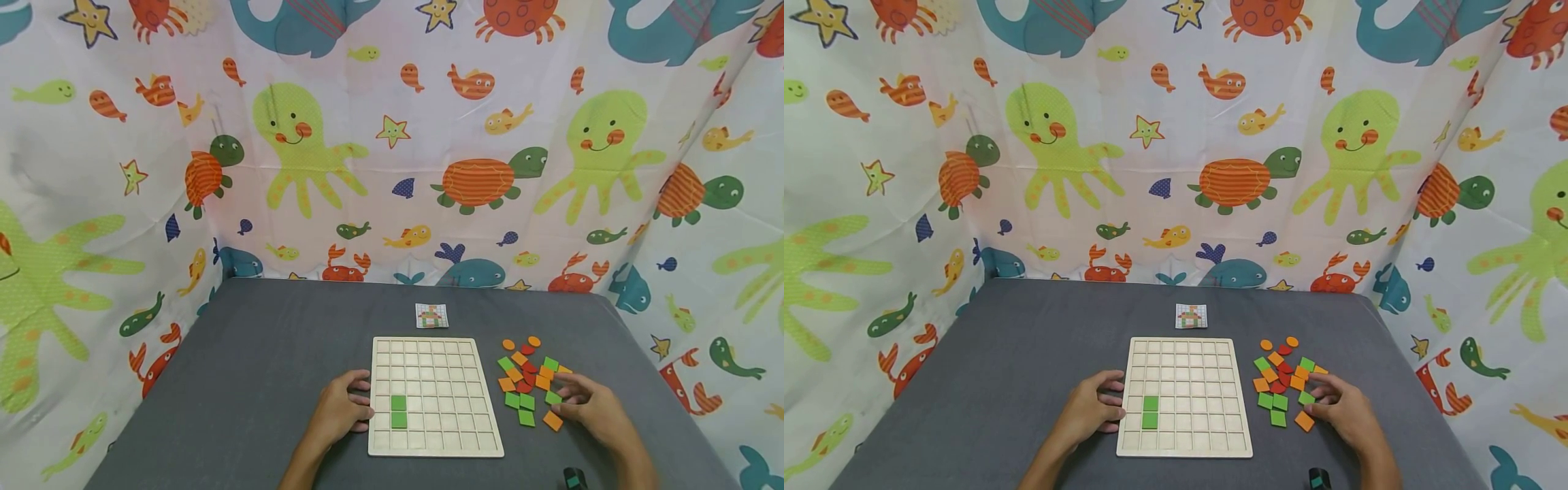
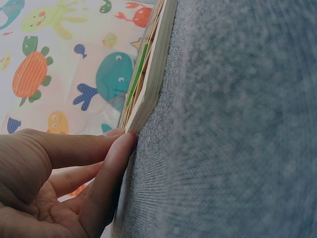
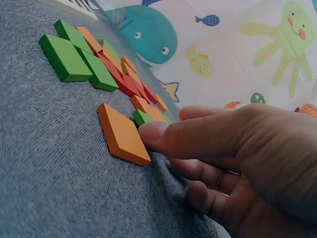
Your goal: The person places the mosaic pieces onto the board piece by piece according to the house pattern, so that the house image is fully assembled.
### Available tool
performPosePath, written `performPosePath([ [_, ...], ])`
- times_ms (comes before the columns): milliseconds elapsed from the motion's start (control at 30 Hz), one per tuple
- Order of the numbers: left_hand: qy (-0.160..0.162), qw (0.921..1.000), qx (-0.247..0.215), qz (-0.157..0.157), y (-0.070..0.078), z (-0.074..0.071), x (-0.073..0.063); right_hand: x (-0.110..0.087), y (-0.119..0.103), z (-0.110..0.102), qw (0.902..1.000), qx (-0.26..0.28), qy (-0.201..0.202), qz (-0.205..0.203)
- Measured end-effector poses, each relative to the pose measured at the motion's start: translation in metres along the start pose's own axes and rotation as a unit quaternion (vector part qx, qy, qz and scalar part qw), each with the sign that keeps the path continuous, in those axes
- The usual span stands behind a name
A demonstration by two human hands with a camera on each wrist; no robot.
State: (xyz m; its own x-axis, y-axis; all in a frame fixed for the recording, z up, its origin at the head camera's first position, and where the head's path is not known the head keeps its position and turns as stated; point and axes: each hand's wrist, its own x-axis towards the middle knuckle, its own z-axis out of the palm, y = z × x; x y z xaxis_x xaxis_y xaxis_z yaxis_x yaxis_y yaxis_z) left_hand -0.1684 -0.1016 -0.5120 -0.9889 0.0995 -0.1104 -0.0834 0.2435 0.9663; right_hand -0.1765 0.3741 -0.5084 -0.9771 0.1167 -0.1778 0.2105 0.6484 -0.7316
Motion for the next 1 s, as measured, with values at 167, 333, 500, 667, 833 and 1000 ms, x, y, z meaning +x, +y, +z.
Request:
performPosePath([
  [167, 0.001, 1.0000, 0.000, 0.000, 0.000, 0.000, 0.000, -0.001, -0.002, 0.001, 1.0000, 0.007, 0.004, 0.000],
  [333, 0.002, 1.0000, -0.002, 0.001, -0.001, 0.000, 0.001, -0.002, -0.010, 0.005, 0.9997, 0.010, 0.010, -0.018],
  [500, 0.002, 1.0000, -0.003, 0.005, -0.002, 0.000, 0.000, -0.002, -0.023, 0.016, 0.9989, 0.014, 0.011, -0.044],
  [667, -0.002, 0.9999, -0.004, 0.012, -0.005, 0.000, 0.001, -0.005, -0.035, 0.027, 0.9961, 0.040, 0.008, -0.078],
  [833, -0.003, 0.9999, -0.004, 0.014, -0.007, 0.000, 0.002, -0.006, -0.048, 0.035, 0.9915, 0.064, 0.008, -0.113],
  [1000, -0.002, 0.9999, -0.002, 0.013, -0.008, 0.001, 0.003, -0.006, -0.060, 0.045, 0.9862, 0.087, 0.004, -0.141],
])
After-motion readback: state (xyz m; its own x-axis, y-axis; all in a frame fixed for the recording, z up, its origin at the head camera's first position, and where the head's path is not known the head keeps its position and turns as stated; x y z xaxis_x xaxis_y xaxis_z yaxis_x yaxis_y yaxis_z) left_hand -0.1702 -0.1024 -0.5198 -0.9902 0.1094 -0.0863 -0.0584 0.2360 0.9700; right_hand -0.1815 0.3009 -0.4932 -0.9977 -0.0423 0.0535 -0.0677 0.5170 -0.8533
